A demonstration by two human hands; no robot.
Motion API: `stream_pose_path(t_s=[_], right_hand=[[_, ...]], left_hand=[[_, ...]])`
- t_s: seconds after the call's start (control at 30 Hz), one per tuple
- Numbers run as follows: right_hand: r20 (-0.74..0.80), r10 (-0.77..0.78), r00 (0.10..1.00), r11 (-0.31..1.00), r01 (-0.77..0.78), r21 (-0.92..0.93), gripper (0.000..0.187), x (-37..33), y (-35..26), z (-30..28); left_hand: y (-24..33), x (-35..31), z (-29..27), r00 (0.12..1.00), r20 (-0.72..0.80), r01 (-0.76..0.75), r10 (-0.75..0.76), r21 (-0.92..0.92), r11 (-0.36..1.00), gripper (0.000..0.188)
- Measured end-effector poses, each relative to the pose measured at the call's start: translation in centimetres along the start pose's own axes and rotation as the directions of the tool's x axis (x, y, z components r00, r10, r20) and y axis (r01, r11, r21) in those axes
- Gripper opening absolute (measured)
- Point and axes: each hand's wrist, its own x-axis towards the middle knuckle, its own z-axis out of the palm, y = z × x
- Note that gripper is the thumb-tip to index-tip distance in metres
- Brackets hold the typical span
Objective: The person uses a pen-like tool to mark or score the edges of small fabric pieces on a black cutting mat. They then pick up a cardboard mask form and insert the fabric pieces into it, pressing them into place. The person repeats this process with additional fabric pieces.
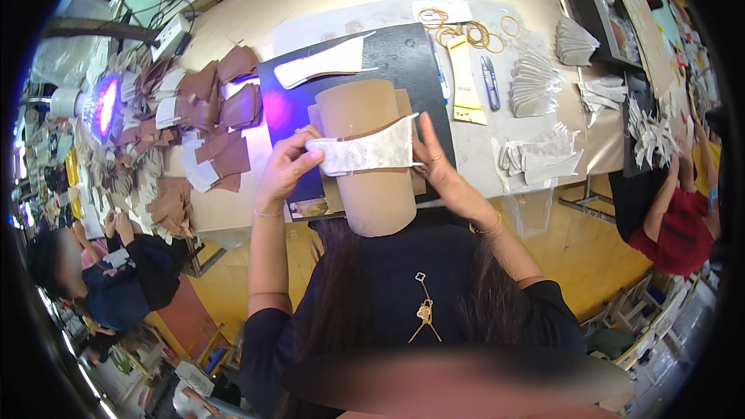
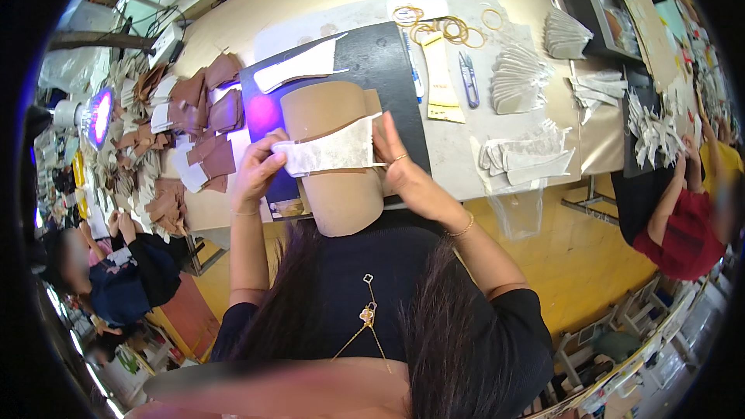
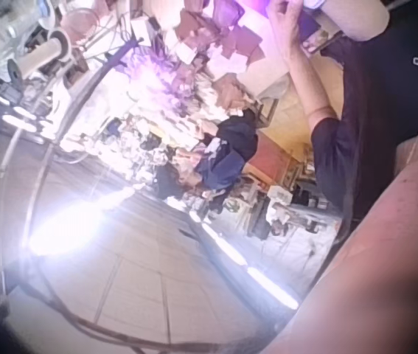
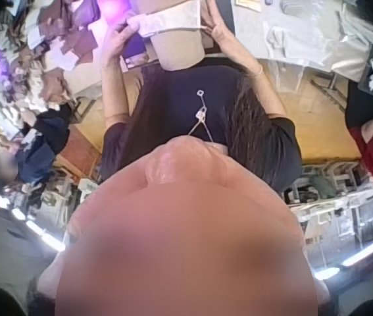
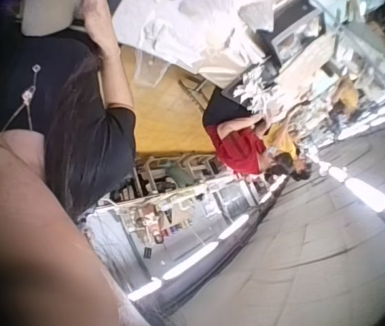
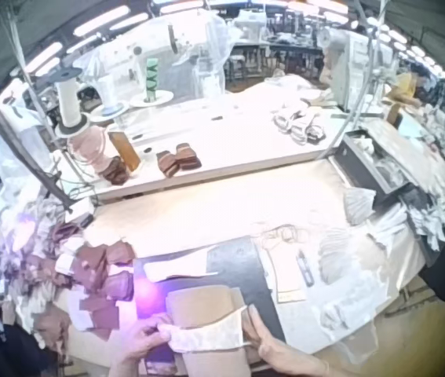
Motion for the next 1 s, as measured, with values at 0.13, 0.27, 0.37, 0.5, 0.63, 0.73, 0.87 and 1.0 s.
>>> stream_pose_path(t_s=[0.13, 0.27, 0.37, 0.5, 0.63, 0.73, 0.87, 1.0], right_hand=[[-0.289, -0.150, 0.946, 0.981, 0.105, -0.164, 0.095, -1.4, -2.3, -3.7], [-0.532, -0.349, 0.771, 0.862, 0.042, -0.505, 0.038, -6.0, -6.7, -8.7], [-0.533, -0.418, 0.736, 0.541, -0.270, -0.797, 0.021, -10.9, -9.3, -11.3], [-0.459, -0.323, 0.828, 0.088, -0.456, -0.885, 0.028, -15.0, -8.4, -12.8], [-0.483, -0.235, 0.843, -0.013, -0.500, -0.866, 0.032, -16.3, -5.7, -13.0], [-0.440, -0.255, 0.861, -0.115, -0.478, -0.871, 0.030, -16.5, -4.6, -13.4], [-0.311, -0.212, 0.926, -0.222, -0.356, -0.908, 0.024, -16.5, -5.0, -14.3], [-0.318, -0.070, 0.945, -0.216, -0.326, -0.920, 0.014, -16.5, -5.7, -14.9]], left_hand=[[3.1, 0.5, -2.2, 0.994, 0.023, -0.107, 0.107, -0.011, 0.994, 0.030], [4.2, 4.3, -5.3, 0.971, 0.007, -0.231, 0.239, -0.229, 0.946, 0.028], [3.5, 8.8, -8.9, 0.972, -0.189, -0.179, 0.142, -0.195, 0.964, 0.018], [1.6, 11.1, -12.4, 0.943, -0.313, 0.182, -0.110, 0.213, 0.960, 0.028], [0.9, 10.0, -12.6, 0.906, -0.417, 0.287, -0.076, 0.470, 0.835, 0.043], [2.0, 8.1, -12.2, 0.882, -0.468, 0.248, 0.047, 0.548, 0.799, 0.042], [3.5, 3.5, -13.6, 0.805, -0.575, 0.249, 0.151, 0.556, 0.793, 0.036], [4.8, -3.1, -17.5, 0.643, -0.738, 0.238, 0.203, 0.445, 0.863, 0.038]])
